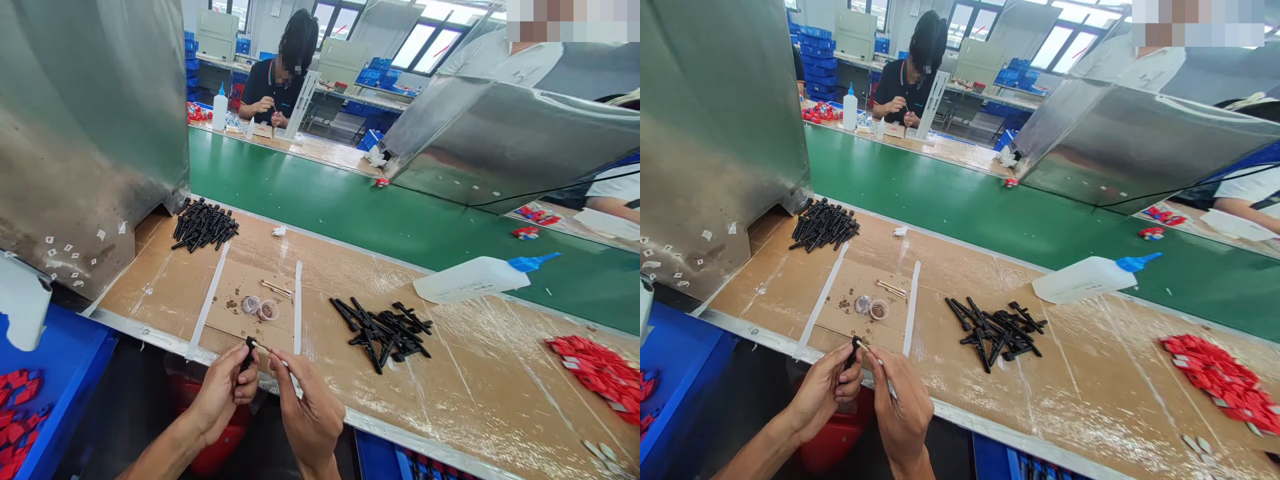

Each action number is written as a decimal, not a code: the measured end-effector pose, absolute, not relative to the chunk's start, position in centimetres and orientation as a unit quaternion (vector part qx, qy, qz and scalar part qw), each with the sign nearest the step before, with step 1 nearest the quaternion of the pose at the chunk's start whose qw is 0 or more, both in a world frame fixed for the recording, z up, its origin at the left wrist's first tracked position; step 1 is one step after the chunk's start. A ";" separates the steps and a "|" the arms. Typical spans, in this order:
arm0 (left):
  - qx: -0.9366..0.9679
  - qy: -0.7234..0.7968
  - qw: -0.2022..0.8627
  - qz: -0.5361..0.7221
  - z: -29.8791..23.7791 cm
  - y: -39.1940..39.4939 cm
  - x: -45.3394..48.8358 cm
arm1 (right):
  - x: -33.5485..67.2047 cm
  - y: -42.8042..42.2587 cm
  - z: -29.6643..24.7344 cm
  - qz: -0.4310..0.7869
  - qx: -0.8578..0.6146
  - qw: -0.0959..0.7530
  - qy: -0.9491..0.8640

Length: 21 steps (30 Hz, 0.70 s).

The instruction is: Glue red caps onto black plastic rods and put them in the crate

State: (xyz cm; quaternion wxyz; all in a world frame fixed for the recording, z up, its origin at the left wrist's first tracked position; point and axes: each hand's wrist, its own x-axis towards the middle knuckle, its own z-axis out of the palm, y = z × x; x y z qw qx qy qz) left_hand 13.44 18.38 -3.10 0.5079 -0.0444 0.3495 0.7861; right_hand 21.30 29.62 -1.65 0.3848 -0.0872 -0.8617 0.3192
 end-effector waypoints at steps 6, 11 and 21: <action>-0.053 0.337 0.511 0.789 -3.4 18.3 13.4 | 21.3 29.4 -1.8 0.369 -0.110 0.378 -0.842; -0.056 0.321 0.511 0.796 -3.4 18.1 13.5 | 20.7 31.2 -3.4 0.443 -0.264 0.392 -0.762; -0.063 0.274 0.529 0.800 -2.8 16.7 13.8 | 18.2 33.4 -3.0 0.424 -0.293 0.354 -0.780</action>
